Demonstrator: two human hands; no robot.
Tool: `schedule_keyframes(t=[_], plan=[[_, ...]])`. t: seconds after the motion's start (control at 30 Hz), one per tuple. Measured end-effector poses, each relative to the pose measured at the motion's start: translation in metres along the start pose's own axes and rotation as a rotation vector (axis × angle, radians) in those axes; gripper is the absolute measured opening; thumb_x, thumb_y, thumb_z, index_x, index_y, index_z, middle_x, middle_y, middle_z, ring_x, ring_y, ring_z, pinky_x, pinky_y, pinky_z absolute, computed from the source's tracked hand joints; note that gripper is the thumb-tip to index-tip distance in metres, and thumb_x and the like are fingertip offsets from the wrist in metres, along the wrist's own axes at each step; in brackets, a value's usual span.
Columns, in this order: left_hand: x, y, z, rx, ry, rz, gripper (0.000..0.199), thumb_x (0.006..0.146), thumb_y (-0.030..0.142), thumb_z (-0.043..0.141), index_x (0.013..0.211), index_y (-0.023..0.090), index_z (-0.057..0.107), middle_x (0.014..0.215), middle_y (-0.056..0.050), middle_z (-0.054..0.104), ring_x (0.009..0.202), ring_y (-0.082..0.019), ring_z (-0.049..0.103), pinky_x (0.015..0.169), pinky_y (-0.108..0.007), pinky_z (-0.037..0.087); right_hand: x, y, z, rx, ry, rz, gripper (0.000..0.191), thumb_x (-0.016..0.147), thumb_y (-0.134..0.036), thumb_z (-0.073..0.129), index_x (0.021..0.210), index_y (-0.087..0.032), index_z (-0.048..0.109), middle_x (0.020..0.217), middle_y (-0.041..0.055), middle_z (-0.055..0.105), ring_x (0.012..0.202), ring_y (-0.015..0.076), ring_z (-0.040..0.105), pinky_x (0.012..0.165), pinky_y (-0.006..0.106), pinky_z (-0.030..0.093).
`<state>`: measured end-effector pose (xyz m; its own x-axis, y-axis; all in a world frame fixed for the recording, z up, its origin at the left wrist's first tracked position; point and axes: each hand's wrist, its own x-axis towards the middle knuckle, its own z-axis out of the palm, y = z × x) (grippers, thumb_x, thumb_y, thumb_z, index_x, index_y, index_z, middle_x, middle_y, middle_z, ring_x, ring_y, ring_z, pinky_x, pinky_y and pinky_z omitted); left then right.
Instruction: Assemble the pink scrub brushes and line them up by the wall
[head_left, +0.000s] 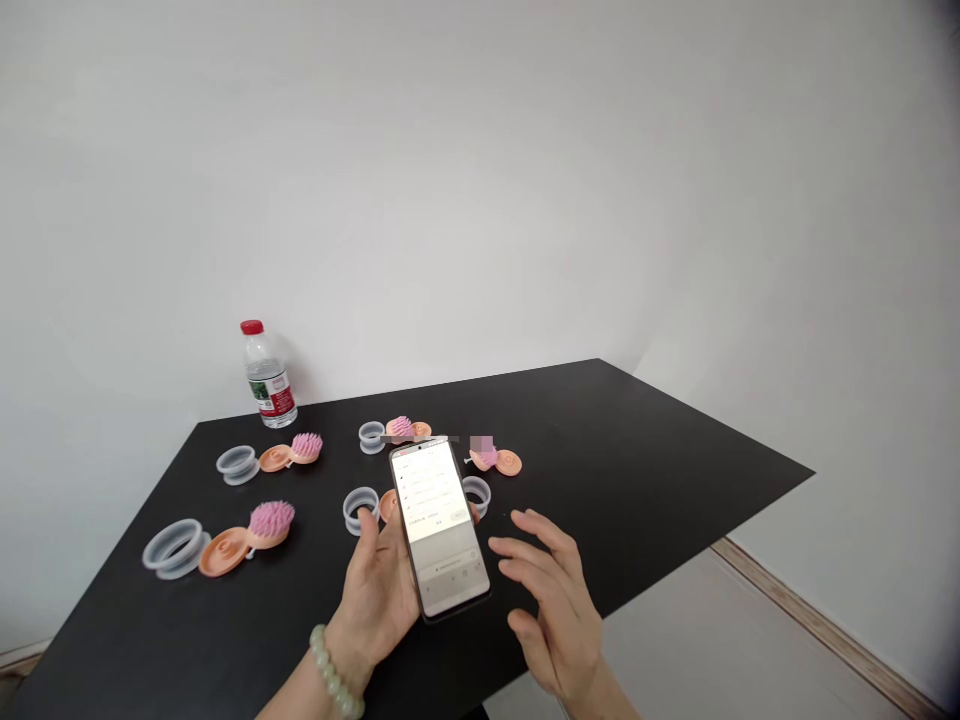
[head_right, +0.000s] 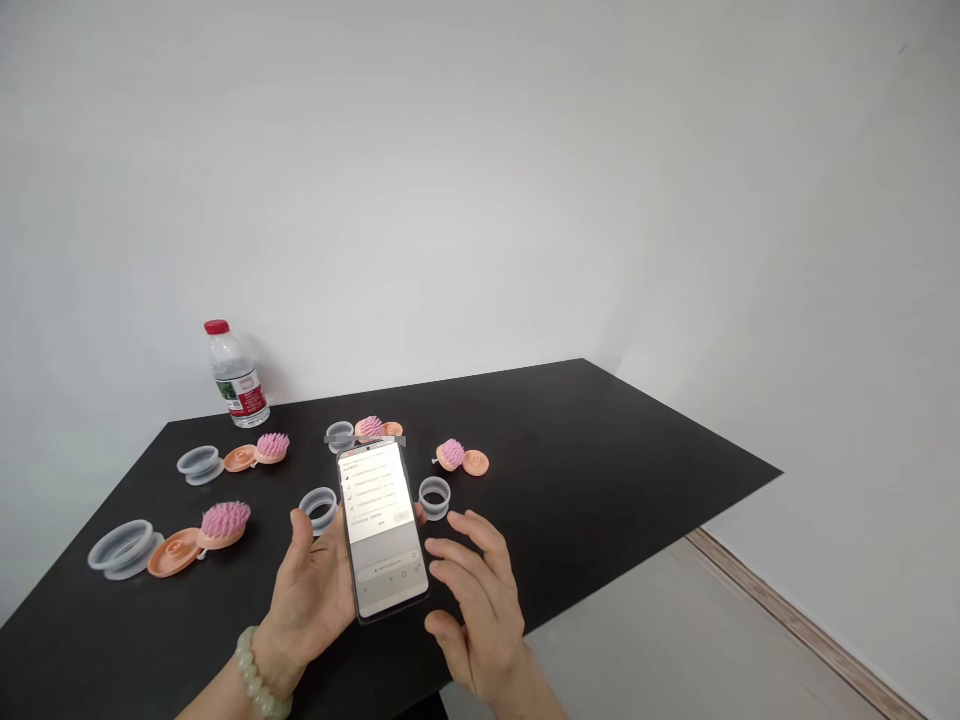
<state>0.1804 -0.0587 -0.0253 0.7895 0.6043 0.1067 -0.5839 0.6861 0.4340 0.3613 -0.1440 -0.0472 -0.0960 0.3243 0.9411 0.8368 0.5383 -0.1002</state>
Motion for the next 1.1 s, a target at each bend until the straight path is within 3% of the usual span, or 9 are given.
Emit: schedule_keyframes(t=[0.2, 0.43, 0.6, 0.9, 1.1], plan=[[0.000, -0.001, 0.001, -0.005, 0.033, 0.005, 0.066, 0.079, 0.071, 0.060, 0.121, 0.022, 0.070, 0.132, -0.013, 0.068, 0.136, -0.038, 0.049, 0.118, -0.057, 0.024, 0.007, -0.007, 0.000, 0.027, -0.019, -0.040, 0.032, 0.105, -0.035, 0.040, 0.100, -0.015, 0.064, 0.089, 0.0110, 0.075, 0.109, 0.0307, 0.065, 0.087, 0.053, 0.058], [-0.001, 0.000, 0.003, -0.017, 0.026, -0.002, 0.066, 0.078, 0.071, 0.061, 0.120, 0.022, 0.071, 0.128, -0.012, 0.071, 0.135, -0.038, 0.050, 0.118, -0.056, 0.024, 0.010, -0.008, 0.000, 0.051, -0.032, -0.041, 0.031, 0.105, -0.033, 0.040, 0.098, -0.014, 0.063, 0.087, 0.0116, 0.073, 0.108, 0.0303, 0.064, 0.087, 0.051, 0.057], [0.000, 0.000, 0.001, -0.016, 0.022, -0.001, 0.065, 0.080, 0.071, 0.058, 0.120, 0.022, 0.071, 0.126, -0.011, 0.072, 0.133, -0.038, 0.053, 0.118, -0.056, 0.025, 0.014, -0.004, 0.002, 0.104, -0.022, 0.043, 0.025, 0.103, -0.033, 0.043, 0.110, -0.016, 0.060, 0.094, 0.0112, 0.073, 0.112, 0.0319, 0.062, 0.083, 0.050, 0.057], [0.001, 0.000, -0.002, -0.013, 0.013, 0.020, 0.054, 0.082, 0.066, 0.061, 0.114, 0.025, 0.075, 0.123, -0.008, 0.075, 0.129, -0.036, 0.056, 0.117, -0.053, 0.027, 0.023, -0.005, 0.011, 0.182, -0.080, 0.005, 0.031, 0.104, -0.040, 0.041, 0.113, -0.014, 0.056, 0.100, 0.0132, 0.070, 0.117, 0.0317, 0.058, 0.085, 0.047, 0.057], [0.000, -0.001, -0.004, 0.014, 0.038, 0.019, 0.058, 0.079, 0.068, 0.061, 0.118, 0.027, 0.073, 0.126, -0.007, 0.073, 0.133, -0.036, 0.052, 0.118, -0.052, 0.026, 0.034, 0.004, 0.015, 0.142, -0.129, 0.044, 0.042, 0.103, -0.051, 0.039, 0.122, -0.016, 0.051, 0.122, 0.0161, 0.065, 0.132, 0.0335, 0.048, 0.096, 0.051, 0.053]])
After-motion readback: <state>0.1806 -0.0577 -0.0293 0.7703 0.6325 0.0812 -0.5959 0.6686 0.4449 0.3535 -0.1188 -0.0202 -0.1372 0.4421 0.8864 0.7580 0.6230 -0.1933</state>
